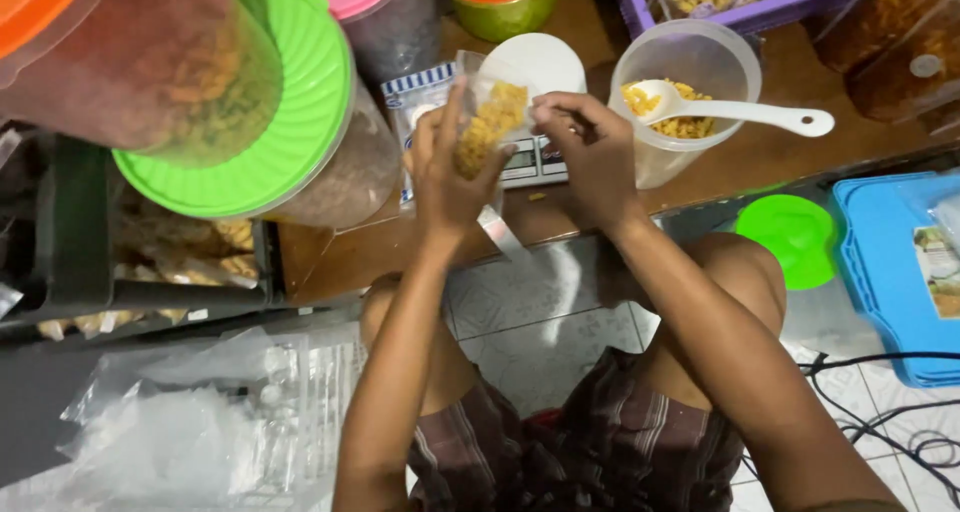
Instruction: Weighing cornflakes on a digital scale, filling small plastic bags, and organizing them into a basket.
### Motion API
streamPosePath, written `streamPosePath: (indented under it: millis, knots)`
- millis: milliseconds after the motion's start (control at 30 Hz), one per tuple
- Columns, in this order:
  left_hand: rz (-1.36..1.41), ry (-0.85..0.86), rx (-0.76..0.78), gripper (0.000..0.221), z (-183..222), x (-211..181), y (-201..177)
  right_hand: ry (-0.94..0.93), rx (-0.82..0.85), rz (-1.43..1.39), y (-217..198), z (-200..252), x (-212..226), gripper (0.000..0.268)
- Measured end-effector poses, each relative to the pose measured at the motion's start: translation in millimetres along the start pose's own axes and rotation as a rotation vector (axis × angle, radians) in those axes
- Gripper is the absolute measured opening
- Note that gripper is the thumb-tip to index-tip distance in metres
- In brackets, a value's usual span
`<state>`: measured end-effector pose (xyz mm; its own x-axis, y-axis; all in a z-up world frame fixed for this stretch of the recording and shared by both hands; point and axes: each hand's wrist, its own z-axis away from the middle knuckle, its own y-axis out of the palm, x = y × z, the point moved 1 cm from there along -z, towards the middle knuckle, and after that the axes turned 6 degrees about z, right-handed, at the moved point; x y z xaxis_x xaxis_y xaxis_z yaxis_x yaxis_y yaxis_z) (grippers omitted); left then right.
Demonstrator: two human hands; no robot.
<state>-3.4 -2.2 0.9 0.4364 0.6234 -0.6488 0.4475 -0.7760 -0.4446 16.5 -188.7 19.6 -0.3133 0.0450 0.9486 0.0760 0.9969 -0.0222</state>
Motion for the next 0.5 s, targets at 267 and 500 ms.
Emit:
streamPosePath:
  millis: [267, 500]
  knots:
    - [0.368, -0.116, 0.035, 0.075, 0, -24, -14, -0.128, -0.079, 0.055, 9, -7, 36, 0.012]
    - [0.918, -0.574, 0.49, 0.085, -10, -40, -31, -0.196, -0.017, 0.069, 13, -15, 43, 0.009]
